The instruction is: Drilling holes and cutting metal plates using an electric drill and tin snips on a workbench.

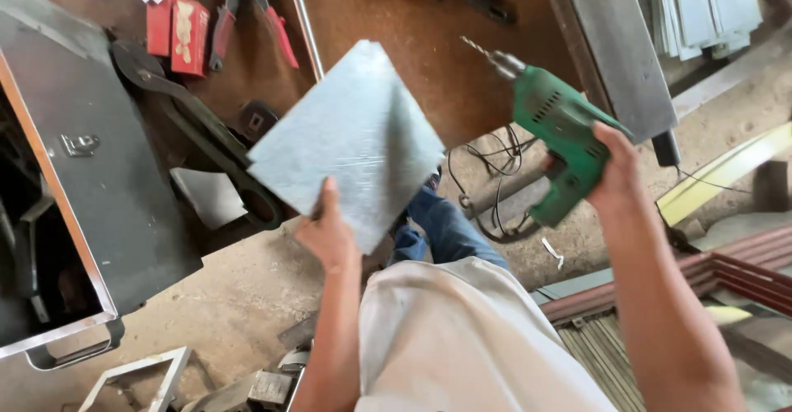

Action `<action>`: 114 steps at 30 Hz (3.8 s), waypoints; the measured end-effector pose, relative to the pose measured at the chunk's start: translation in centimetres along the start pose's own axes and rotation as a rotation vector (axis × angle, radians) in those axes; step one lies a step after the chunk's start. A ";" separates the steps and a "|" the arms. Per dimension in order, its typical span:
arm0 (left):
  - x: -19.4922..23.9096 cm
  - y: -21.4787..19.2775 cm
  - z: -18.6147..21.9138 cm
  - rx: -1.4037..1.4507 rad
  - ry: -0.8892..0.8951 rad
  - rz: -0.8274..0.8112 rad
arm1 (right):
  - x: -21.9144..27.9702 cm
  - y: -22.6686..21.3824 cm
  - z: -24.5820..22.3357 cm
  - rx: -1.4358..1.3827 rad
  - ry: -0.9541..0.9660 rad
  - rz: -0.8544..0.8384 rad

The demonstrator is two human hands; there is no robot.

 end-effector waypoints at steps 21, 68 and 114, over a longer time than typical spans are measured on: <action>-9.4 -10.4 15.6 0.232 0.114 0.471 | -20.7 -6.2 1.5 1.216 0.003 0.417; -14.6 -15.2 19.5 0.211 0.210 0.521 | -31.2 39.7 18.4 1.561 -0.012 -0.174; -2.7 0.5 6.6 -0.014 0.150 0.003 | -13.7 -2.0 4.2 1.310 -0.155 0.506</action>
Point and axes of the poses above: each hand's wrist, its own x-axis away from the middle knuckle, its own y-axis out of the palm, z = x × y, the point moved 6 cm from there along -x, towards the middle knuckle
